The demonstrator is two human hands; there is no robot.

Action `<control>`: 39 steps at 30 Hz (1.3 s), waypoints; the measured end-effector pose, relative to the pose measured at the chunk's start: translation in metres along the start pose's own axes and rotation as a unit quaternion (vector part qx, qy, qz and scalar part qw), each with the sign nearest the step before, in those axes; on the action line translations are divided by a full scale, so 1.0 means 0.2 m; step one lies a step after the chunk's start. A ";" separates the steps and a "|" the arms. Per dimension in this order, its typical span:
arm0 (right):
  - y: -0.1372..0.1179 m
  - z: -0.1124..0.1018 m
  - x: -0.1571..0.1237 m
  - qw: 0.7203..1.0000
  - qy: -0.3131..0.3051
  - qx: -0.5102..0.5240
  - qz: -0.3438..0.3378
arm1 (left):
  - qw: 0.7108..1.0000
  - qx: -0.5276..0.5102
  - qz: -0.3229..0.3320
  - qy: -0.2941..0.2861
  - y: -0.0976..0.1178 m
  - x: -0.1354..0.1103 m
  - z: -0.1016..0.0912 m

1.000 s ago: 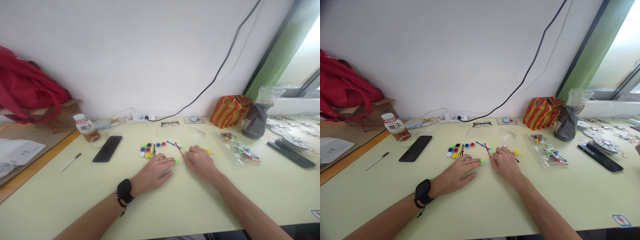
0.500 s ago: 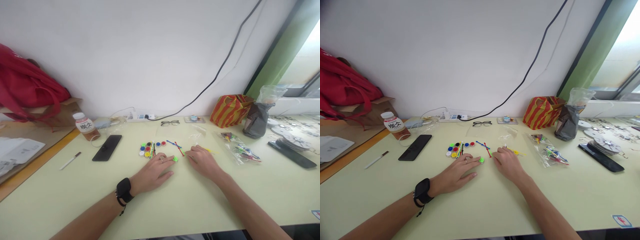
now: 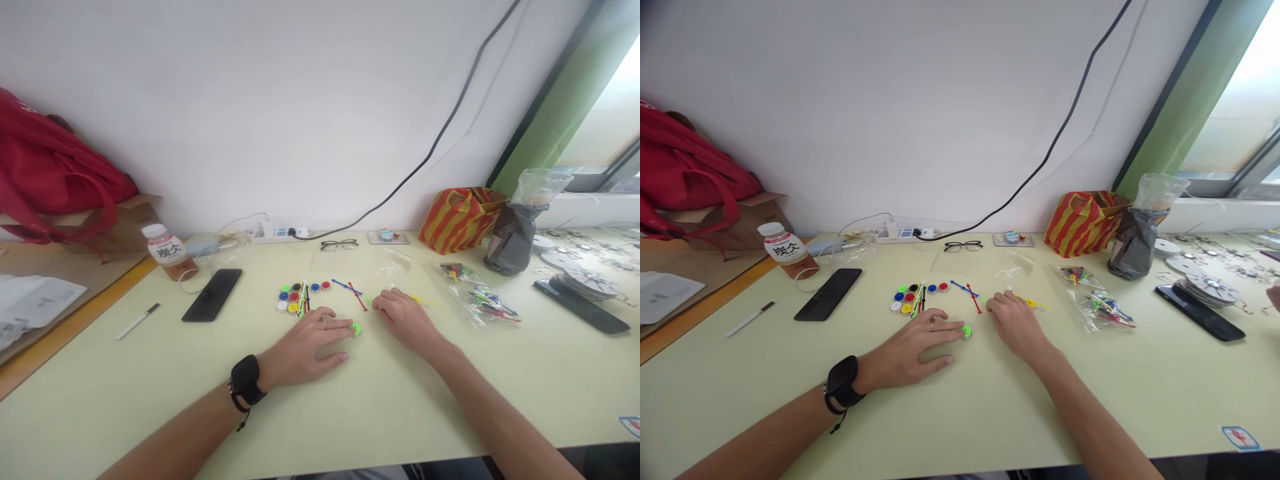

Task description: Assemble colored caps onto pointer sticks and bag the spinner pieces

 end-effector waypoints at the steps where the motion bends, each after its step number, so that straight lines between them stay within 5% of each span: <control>1: 0.00 0.00 0.00 1.000 0.003 0.000 -0.002 | 1.000 0.005 0.001 0.003 0.00 0.00 0.00; 15: -0.05 -0.15 -0.01 0.988 0.111 0.110 -0.012 | 0.999 0.030 0.012 -0.018 0.02 0.00 0.02; 21: -0.11 -0.14 -0.02 0.978 0.071 0.198 0.006 | 0.999 -0.004 -0.002 0.034 -0.01 -0.01 -0.03; 34: -0.23 -0.04 -0.04 0.908 -0.032 0.416 0.025 | 0.977 -0.092 -0.099 0.167 -0.10 -0.03 -0.06; 39: -0.27 0.02 -0.01 0.891 -0.016 0.453 0.033 | 0.977 -0.114 -0.077 0.162 -0.09 0.00 -0.05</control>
Point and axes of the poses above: each hand's wrist, its own x-axis towards the middle knuckle, its own z-axis out of the palm, y = z × x, the point moved 7 cm from there along x, towards the middle knuckle, and after that the axes turned 1 degree about y, right-handed, at the moved point
